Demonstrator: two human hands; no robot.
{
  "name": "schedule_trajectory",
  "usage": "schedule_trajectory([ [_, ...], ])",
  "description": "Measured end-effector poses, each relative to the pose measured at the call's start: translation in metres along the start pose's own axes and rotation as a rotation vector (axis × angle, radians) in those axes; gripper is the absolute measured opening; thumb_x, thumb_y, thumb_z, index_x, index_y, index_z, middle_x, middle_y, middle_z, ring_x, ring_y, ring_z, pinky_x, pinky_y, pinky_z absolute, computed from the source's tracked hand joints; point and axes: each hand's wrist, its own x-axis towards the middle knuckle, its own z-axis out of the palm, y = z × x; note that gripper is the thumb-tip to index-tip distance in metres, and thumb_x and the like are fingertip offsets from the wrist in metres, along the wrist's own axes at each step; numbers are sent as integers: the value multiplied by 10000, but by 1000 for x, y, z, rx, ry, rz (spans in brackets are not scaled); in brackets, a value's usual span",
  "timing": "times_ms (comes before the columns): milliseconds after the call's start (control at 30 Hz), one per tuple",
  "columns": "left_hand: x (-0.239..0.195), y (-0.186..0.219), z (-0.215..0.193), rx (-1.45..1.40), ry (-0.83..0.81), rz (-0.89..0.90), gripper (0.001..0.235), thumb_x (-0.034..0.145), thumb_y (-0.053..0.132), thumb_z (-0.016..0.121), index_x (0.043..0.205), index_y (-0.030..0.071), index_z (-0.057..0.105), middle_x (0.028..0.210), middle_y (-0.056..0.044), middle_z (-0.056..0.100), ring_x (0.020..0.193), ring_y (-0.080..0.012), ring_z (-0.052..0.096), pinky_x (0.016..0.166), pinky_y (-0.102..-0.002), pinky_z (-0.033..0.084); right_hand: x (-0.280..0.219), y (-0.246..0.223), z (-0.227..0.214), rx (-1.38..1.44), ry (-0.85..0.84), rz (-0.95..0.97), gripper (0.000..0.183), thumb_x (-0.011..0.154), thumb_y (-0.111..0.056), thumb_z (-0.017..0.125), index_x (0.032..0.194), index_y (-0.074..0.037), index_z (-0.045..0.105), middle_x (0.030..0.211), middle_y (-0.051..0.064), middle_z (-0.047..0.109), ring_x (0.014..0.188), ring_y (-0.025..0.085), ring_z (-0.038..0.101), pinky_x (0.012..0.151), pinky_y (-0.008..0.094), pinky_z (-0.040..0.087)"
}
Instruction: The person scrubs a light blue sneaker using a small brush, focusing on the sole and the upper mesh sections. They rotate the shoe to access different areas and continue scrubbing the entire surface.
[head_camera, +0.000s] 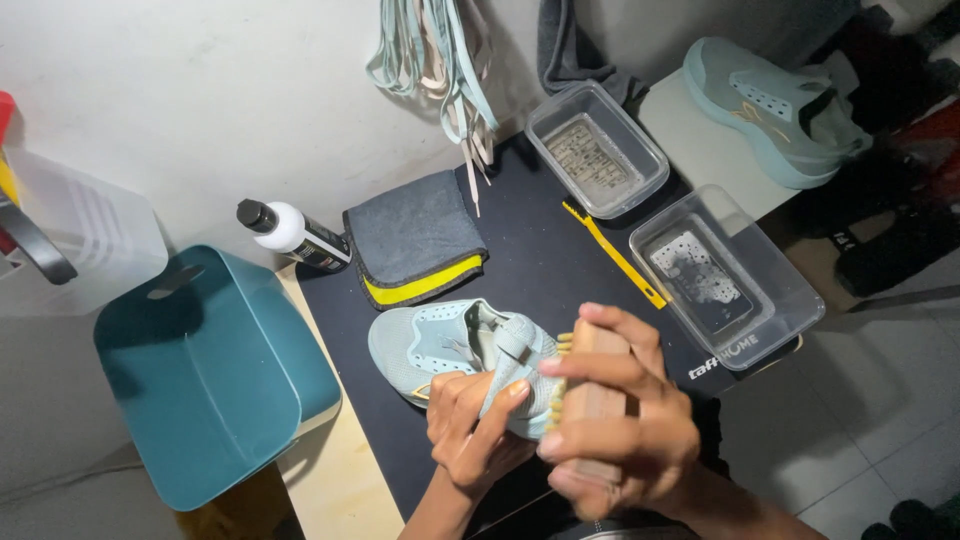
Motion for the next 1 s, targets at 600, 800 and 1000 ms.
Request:
schedule_trajectory([
  [600, -12, -2, -4, 23, 48, -10, 212, 1018, 276, 588, 1117, 91, 621, 830, -112, 653, 669, -210, 594, 626, -351, 457, -6, 35, 14, 819, 223, 859, 245, 892, -290, 668, 1001, -74, 701, 1341, 291, 659, 1167, 357, 680, 1055, 450, 522],
  [800, 0, 2, 1, -5, 17, -31, 161, 1041, 185, 527, 1046, 71, 642, 846, -137, 669, 669, -227, 599, 639, -362, 458, 11, -28, -4, -33, -137, 23, 74, 876, -400, 732, 866, -333, 765, 1120, 30, 715, 1095, 148, 660, 1110, 467, 468],
  [1000, -4, 2, 3, 24, 55, -46, 241, 1055, 300, 518, 1077, 91, 636, 823, -101, 666, 670, -208, 607, 626, -348, 451, -13, 21, 15, -63, 130, -25, 264, 998, -475, 517, 950, -241, 628, 1096, 212, 695, 1063, 274, 687, 1144, 595, 454],
])
